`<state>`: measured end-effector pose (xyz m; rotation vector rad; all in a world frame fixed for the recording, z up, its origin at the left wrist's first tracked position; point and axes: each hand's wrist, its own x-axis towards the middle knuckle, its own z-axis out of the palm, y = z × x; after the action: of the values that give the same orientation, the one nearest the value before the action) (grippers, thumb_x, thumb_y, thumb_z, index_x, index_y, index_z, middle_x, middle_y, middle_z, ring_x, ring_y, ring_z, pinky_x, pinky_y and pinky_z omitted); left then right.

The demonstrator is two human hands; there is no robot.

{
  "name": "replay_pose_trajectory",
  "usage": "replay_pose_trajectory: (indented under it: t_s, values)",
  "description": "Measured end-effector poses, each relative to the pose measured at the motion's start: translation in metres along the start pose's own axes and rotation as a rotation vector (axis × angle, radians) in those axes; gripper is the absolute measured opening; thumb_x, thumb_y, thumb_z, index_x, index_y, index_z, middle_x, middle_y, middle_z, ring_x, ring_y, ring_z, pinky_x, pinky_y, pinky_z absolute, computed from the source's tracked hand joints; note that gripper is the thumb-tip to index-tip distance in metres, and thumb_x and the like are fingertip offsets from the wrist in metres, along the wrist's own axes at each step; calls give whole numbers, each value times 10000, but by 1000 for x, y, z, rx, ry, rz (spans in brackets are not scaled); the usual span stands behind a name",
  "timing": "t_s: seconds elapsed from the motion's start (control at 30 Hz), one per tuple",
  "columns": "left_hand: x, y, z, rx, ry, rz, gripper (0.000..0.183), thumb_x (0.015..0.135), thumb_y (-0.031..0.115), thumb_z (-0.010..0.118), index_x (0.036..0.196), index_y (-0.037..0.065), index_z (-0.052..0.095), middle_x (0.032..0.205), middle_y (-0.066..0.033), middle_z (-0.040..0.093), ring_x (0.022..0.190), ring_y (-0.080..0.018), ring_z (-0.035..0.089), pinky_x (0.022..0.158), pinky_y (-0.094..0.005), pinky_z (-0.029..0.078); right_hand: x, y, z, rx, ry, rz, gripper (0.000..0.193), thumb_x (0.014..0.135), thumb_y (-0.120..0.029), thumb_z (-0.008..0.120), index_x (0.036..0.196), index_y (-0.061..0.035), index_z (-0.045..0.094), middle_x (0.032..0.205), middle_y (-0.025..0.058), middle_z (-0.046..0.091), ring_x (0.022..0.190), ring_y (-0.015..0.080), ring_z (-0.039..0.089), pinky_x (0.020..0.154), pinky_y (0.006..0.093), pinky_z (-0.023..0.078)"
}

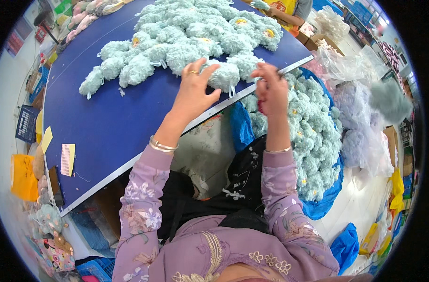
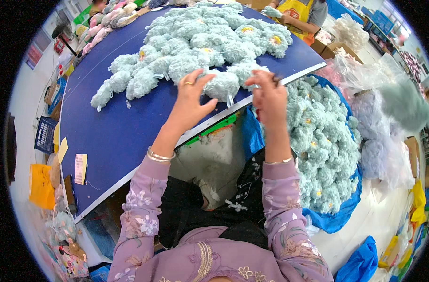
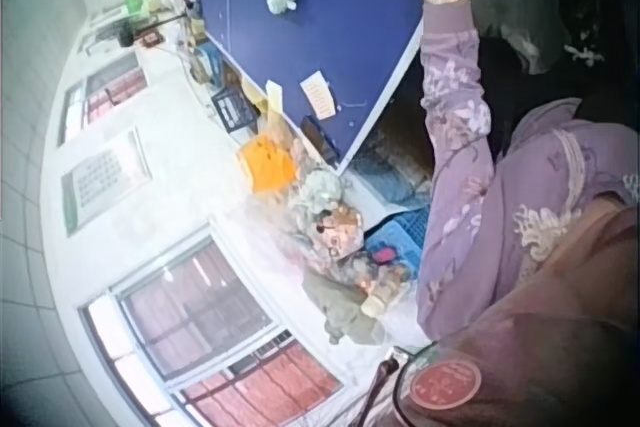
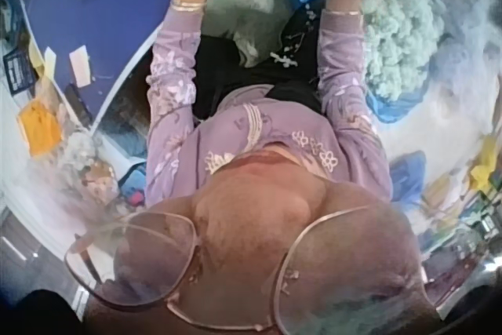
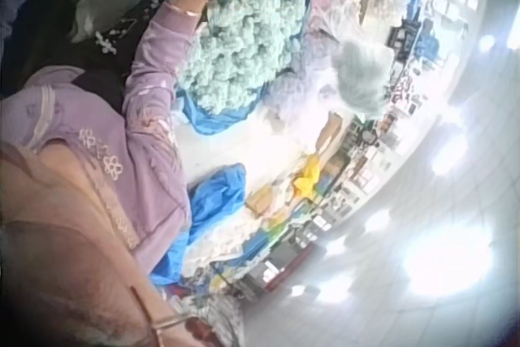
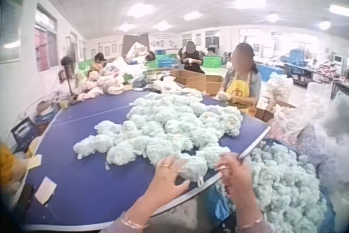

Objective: The person trims the edges of light blue plush toys using scissors, picking each toy from a pile, cutting stray fibers, and placing the finished items on a blue table. The person repeats this process for multiple toys throughout the clip.

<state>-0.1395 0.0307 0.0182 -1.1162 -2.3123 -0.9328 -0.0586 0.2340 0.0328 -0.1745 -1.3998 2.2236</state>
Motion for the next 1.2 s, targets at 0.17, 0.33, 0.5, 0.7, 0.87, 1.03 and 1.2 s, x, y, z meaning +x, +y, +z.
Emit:
replay_pose_trajectory:
  t_s: [0.17,0.33,0.5,0.7,0.87,1.03,1.2]
  values:
    - [26,-2,29,129,-223,35,553,715,175,717,1242,168,551,1309,-97,514,1263,-315,434,1034,-508,345,1,15,9,-112,5,91,212,922,-141,571,1064,15,594,816,82,654,443,21,343,380,198,253]
    - [33,0,11,55,-135,-174,685,663,321,768,1241,59,510,1147,-155,621,1075,-337,592,858,-417,500,-4,14,8,-197,21,32,176,931,-131,556,1020,6,618,812,70,663,482,15,387,415,192,291]
    - [11,-11,-10,-957,214,-587,615,799,278,682,1291,2,438,1152,-155,599,986,-259,630,791,-340,526,-11,26,18,-343,-112,-118,169,947,-129,541,968,8,638,792,30,654,687,52,514,638,219,406]
    - [-14,-6,-12,-1521,224,-802,401,944,304,495,1251,45,495,1153,-77,611,1007,-190,632,834,-349,530,-30,32,43,-475,-233,-290,145,942,-131,573,997,-3,616,745,-22,555,672,55,454,608,216,382]
    - [-16,2,-17,-1639,263,-849,396,975,329,454,1251,46,491,1138,-92,613,958,-180,651,717,-344,567,-42,22,51,-585,-408,-261,302,815,-109,728,1080,-29,606,701,-35,507,559,17,362,492,208,303]
    - [-29,-8,-9,-1077,195,-779,389,969,298,498,1241,20,511,1132,-69,601,977,-130,605,763,-282,510,-45,21,59,-615,-333,-276,240,817,-92,706,1027,-8,625,703,-30,558,571,30,419,508,215,354]
    - [-36,23,-34,-524,306,-447,269,904,111,625,1150,7,589,891,-14,626,710,-14,526,564,-193,418,-39,28,52,-737,-190,-347,153,828,-99,694,904,20,634,673,23,607,588,52,497,533,236,420]
